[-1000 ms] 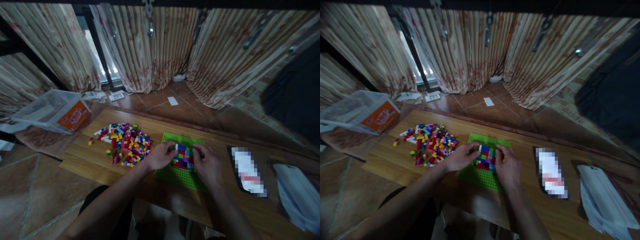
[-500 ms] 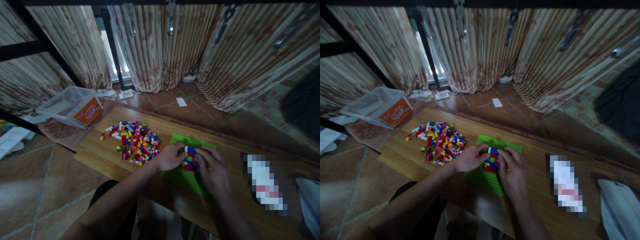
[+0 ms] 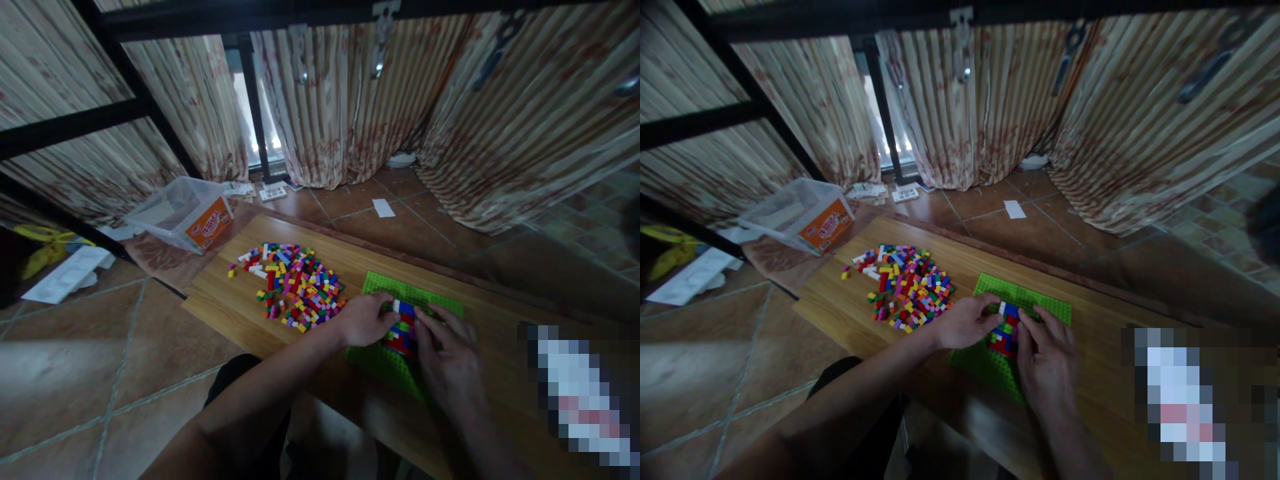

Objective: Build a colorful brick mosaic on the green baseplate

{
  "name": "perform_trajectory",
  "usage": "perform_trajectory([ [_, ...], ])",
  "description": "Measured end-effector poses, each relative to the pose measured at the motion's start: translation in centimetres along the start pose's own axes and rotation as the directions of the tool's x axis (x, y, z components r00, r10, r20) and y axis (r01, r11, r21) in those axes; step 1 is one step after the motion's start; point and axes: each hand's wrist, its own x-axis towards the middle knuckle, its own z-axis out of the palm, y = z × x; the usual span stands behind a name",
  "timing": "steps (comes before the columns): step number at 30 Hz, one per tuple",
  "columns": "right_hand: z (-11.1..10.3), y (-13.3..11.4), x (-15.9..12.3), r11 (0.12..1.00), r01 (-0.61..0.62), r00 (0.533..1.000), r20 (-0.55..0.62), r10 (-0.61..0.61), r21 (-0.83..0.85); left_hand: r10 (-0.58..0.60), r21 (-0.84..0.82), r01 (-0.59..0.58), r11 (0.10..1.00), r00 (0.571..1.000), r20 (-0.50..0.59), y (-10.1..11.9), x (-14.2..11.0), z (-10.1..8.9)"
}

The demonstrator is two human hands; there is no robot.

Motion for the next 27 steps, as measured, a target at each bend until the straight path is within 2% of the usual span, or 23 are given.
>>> perform_trajectory([
  [6,0.0,0.2,0.0,1.0,0.019,1.0,-0.012,-0.019,-0.022,0.003,0.008,-0.003,1.0,1.0,-0.004,-0.1,-0.1,0.3],
  [9,-0.2,0.0,0.0,1.0,0.003,1.0,0.012,-0.002,-0.025,0.037,0.012,-0.037,0.999,0.998,-0.05,-0.6,0.0,-0.5],
  [11,-0.3,-0.2,0.0,0.999,-0.016,0.999,0.033,0.017,-0.037,0.082,0.021,-0.08,0.997,0.994,-0.075,-1.4,0.0,-2.4],
  [14,-0.5,-0.4,0.0,0.998,-0.053,0.997,0.05,0.056,-0.043,0.096,0.062,-0.089,0.994,0.988,-0.118,-3.4,-0.6,-7.3],
  [15,-0.5,-0.4,0.0,0.997,-0.064,0.996,0.052,0.066,-0.038,0.048,0.078,-0.036,0.996,0.987,-0.152,-4.1,-1.1,-9.1],
  [17,-0.4,-0.4,0.0,0.997,-0.076,0.996,0.045,0.077,-0.026,-0.105,0.132,0.139,0.981,0.965,-0.239,-5.6,-2.0,-12.3],
  [19,-0.4,-0.3,0.1,0.997,-0.08,0.996,0.04,0.08,-0.016,-0.225,0.194,0.289,0.938,0.929,-0.295,-6.7,-3.0,-14.4],
  [22,-0.5,-0.2,0.1,0.997,-0.076,0.996,0.039,0.076,0.0,-0.32,0.273,0.401,0.874,0.9,-0.297,-7.4,-3.8,-14.9],
  [27,-0.7,0.0,0.2,0.995,-0.095,0.995,0.039,0.095,0.008,-0.387,0.319,0.471,0.822,0.874,-0.292,-6.8,-3.6,-13.7],
])
